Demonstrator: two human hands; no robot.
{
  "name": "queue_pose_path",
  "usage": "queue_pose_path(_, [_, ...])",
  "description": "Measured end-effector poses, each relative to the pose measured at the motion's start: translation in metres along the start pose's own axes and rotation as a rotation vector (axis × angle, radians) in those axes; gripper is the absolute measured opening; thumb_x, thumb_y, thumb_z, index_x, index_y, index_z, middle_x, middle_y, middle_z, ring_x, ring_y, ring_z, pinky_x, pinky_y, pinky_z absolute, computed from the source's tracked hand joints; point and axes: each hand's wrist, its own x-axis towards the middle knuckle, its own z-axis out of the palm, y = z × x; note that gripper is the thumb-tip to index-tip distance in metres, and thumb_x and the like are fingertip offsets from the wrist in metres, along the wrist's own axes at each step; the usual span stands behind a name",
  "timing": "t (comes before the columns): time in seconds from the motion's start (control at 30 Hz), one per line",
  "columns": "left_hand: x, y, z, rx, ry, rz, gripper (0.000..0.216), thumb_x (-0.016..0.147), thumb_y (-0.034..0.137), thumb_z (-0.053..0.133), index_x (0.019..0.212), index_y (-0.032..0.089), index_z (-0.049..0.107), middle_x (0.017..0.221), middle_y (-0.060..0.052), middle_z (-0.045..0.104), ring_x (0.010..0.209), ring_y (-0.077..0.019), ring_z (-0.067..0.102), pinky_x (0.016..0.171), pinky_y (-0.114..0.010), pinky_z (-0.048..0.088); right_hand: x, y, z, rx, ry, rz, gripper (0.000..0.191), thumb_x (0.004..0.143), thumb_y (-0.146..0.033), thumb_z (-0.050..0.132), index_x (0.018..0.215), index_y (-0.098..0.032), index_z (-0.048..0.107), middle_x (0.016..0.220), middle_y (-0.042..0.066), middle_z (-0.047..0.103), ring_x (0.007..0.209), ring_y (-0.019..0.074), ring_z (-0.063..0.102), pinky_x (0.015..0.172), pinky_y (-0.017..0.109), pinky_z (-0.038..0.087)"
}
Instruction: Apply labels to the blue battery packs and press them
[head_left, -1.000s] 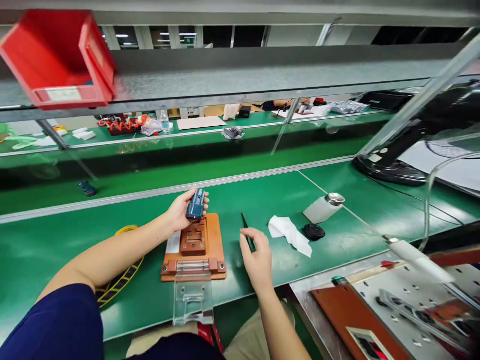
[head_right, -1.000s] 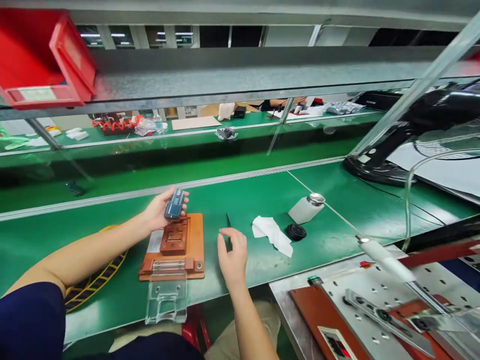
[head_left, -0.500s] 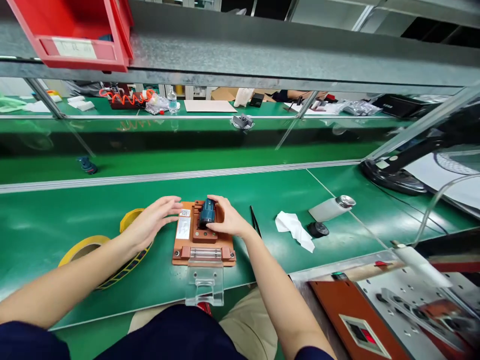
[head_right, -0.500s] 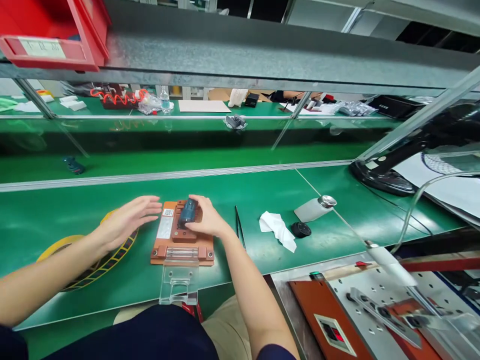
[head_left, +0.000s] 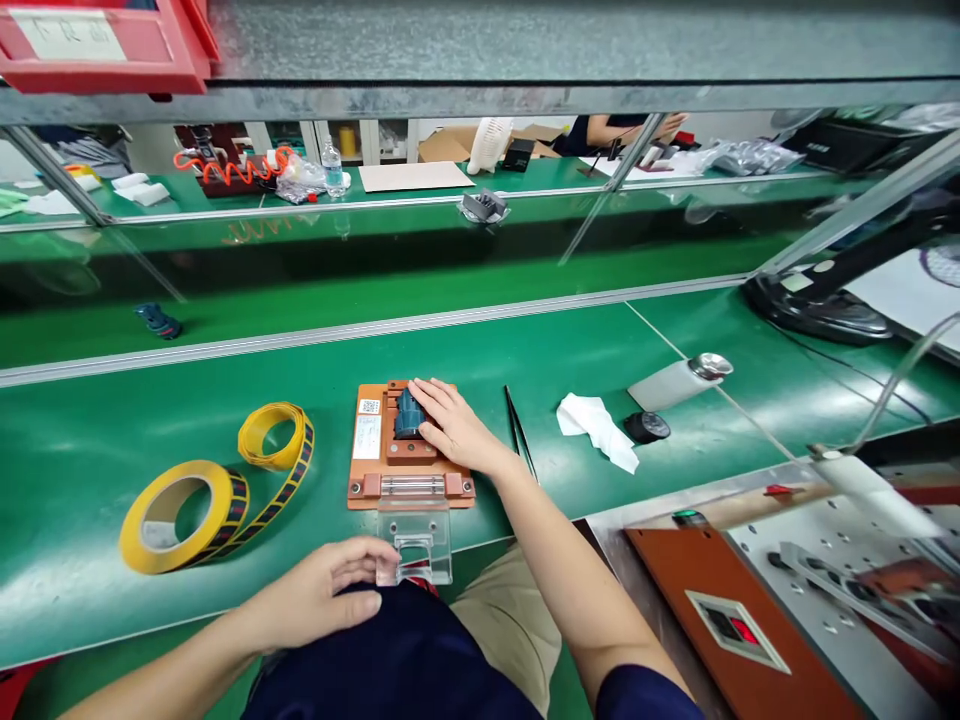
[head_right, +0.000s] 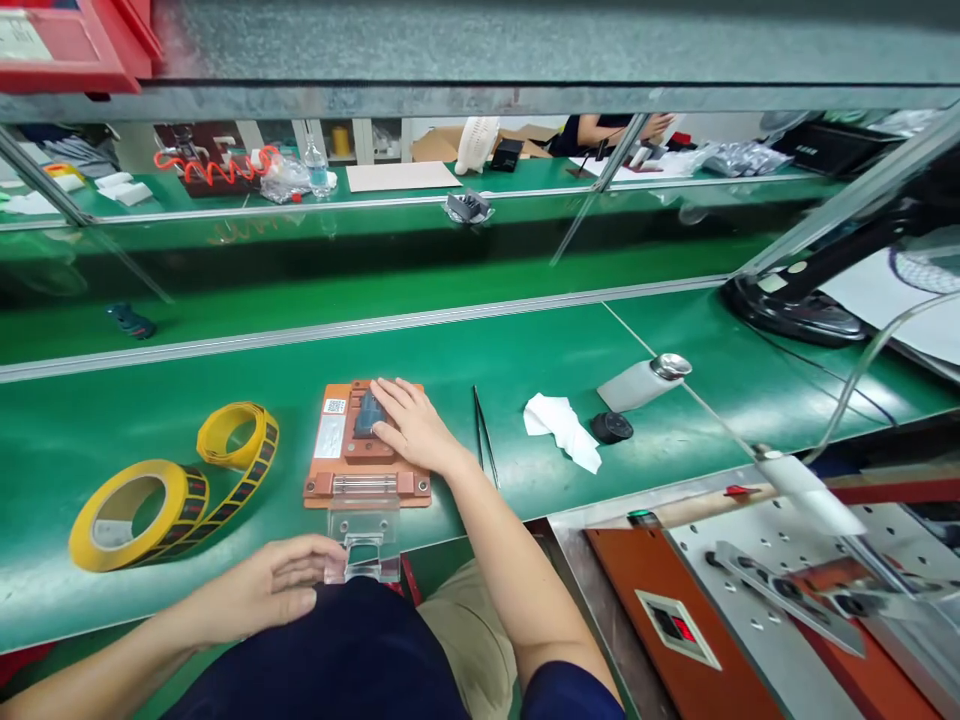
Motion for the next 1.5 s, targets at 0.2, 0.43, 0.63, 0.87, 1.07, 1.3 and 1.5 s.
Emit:
queue_pose_path(0.2, [0.009, 0.013, -0.004, -0.040, 0.032, -0.049, 0.049, 0.084, 0.054, 0.074, 0.122, 0.023, 0.067, 0.119, -0.013, 0.069, 0.113, -0.0295, 0.063, 0.104, -0.043, 0.045, -0.014, -0.008, -0.004, 0.060, 0.039, -0.081, 0.046, 0.107, -0.043, 0.033, 0.150, -0.033, 0.047, 0.159, -0.001, 0.040, 0.151, 0.0258, 0.026, 0.124, 0.052, 0.026])
queue_pose_path(0.43, [-0.001, 0.039, -0.003, -0.232, 0.057, 0.023, 0.046, 0.086, 0.054, 0.069, 0.117, 0.020, 0.073, 0.098, -0.014, 0.073, 0.094, -0.0298, 0.070, 0.083, -0.040, 0.055, -0.012, -0.014, -0.006, -0.044, 0.124, -0.028, 0.041, 0.104, -0.042, 0.045, 0.142, -0.033, 0.057, 0.151, 0.002, 0.051, 0.142, 0.0266, 0.038, 0.120, 0.051, 0.030])
queue_pose_path(0.63, [0.012, 0.086, -0.008, -0.379, 0.205, 0.198, 0.054, 0.089, 0.052, 0.068, 0.131, 0.019, 0.062, 0.108, -0.018, 0.073, 0.097, -0.0296, 0.071, 0.078, -0.037, 0.059, -0.064, 0.021, 0.006, -0.263, 0.684, 0.387, 0.040, 0.100, -0.041, 0.044, 0.119, -0.018, 0.070, 0.122, 0.016, 0.065, 0.118, 0.0321, 0.052, 0.104, 0.052, 0.039])
queue_pose_path(0.87, [0.073, 0.099, -0.030, -0.366, 0.408, 0.029, 0.021, 0.091, 0.028, 0.069, 0.101, 0.009, 0.067, 0.096, -0.017, 0.073, 0.080, -0.0201, 0.072, 0.074, -0.028, 0.059, -0.105, 0.040, 0.022, -0.440, 0.600, 0.762, 0.052, 0.093, -0.046, 0.049, 0.130, -0.013, 0.062, 0.109, 0.018, 0.060, 0.098, 0.0351, 0.051, 0.078, 0.046, 0.041])
queue_pose_path(1.07, [0.034, 0.094, -0.077, 0.554, 0.814, 0.164, 0.035, 0.085, 0.039, 0.072, 0.115, 0.021, 0.072, 0.088, -0.008, 0.070, 0.085, -0.0240, 0.067, 0.078, -0.032, 0.054, -0.101, 0.035, 0.022, -0.483, 0.615, 0.756, 0.044, 0.093, -0.042, 0.047, 0.121, -0.014, 0.067, 0.102, 0.016, 0.063, 0.092, 0.0315, 0.055, 0.075, 0.041, 0.039])
queue_pose_path(1.3, [0.031, 0.087, -0.118, 1.262, 0.708, -0.204, 0.035, 0.092, 0.033, 0.059, 0.122, 0.017, 0.070, 0.100, -0.009, 0.076, 0.095, -0.0268, 0.070, 0.091, -0.034, 0.051, -0.100, 0.033, 0.022, -0.509, 0.592, 0.758, 0.042, 0.094, -0.040, 0.047, 0.122, -0.014, 0.067, 0.102, 0.014, 0.063, 0.090, 0.0296, 0.057, 0.075, 0.039, 0.040])
queue_pose_path(1.5, [0.087, 0.106, -0.155, 1.251, 0.809, -0.133, 0.027, 0.087, 0.015, 0.056, 0.106, 0.013, 0.076, 0.112, -0.016, 0.074, 0.109, -0.0319, 0.068, 0.102, -0.040, 0.047, -0.106, 0.034, 0.025, -0.512, 0.623, 0.740, 0.042, 0.094, -0.038, 0.046, 0.118, -0.013, 0.069, 0.098, 0.015, 0.062, 0.089, 0.0297, 0.056, 0.076, 0.040, 0.041])
